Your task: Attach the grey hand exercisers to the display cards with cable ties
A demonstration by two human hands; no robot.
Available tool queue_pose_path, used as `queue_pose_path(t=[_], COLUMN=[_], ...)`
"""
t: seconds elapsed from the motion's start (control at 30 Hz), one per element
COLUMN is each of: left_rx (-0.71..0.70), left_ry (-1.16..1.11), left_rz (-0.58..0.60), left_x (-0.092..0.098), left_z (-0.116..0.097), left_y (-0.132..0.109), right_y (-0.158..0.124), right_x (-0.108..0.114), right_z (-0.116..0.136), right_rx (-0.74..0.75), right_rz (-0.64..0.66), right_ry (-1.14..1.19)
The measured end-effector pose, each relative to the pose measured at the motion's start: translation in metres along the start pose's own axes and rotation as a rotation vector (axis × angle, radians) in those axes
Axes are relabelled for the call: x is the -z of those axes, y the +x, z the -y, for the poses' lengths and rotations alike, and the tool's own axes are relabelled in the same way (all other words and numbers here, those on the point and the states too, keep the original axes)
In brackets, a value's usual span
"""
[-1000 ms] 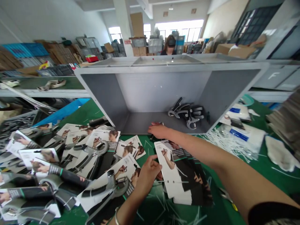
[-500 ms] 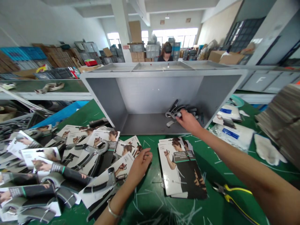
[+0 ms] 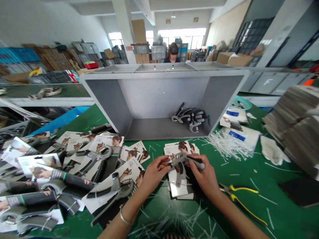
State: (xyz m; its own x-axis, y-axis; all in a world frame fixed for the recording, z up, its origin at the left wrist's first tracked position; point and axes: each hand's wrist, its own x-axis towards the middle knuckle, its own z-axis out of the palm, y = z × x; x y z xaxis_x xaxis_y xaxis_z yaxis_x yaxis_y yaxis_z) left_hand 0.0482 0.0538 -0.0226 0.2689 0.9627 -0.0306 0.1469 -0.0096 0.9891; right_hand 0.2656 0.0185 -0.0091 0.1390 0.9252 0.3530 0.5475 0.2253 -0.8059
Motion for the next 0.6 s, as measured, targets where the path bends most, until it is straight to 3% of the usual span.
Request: queue_pose_path(t=[0.1,0.23,0.43,0.6], left_rx=[-0.083,-0.149,-0.177,-0.271], left_ry=[0.215,0.283,0.373,0.448], left_rz=[0.030,0.058,0.113,0.089], left_x=[0.000,0.001,0.011,0.012], left_z=[0.002,-0.002,-0.005,-0.014], left_y=[-0.004,-0.007,-0.005,0.021], right_y=[-0.023,-0.039,-0.033,-0.026], right_x=[0.005,0.007,0.014,0.015], right_z=[-0.009,-0.022,-0.017,-0.005], right_rx=[-0.006,0.028,0.104,0.176], right_rz=[0.070,0.155,0.242,0.322], right_ry=[-0.109,-0.182,-0.221,-0.172])
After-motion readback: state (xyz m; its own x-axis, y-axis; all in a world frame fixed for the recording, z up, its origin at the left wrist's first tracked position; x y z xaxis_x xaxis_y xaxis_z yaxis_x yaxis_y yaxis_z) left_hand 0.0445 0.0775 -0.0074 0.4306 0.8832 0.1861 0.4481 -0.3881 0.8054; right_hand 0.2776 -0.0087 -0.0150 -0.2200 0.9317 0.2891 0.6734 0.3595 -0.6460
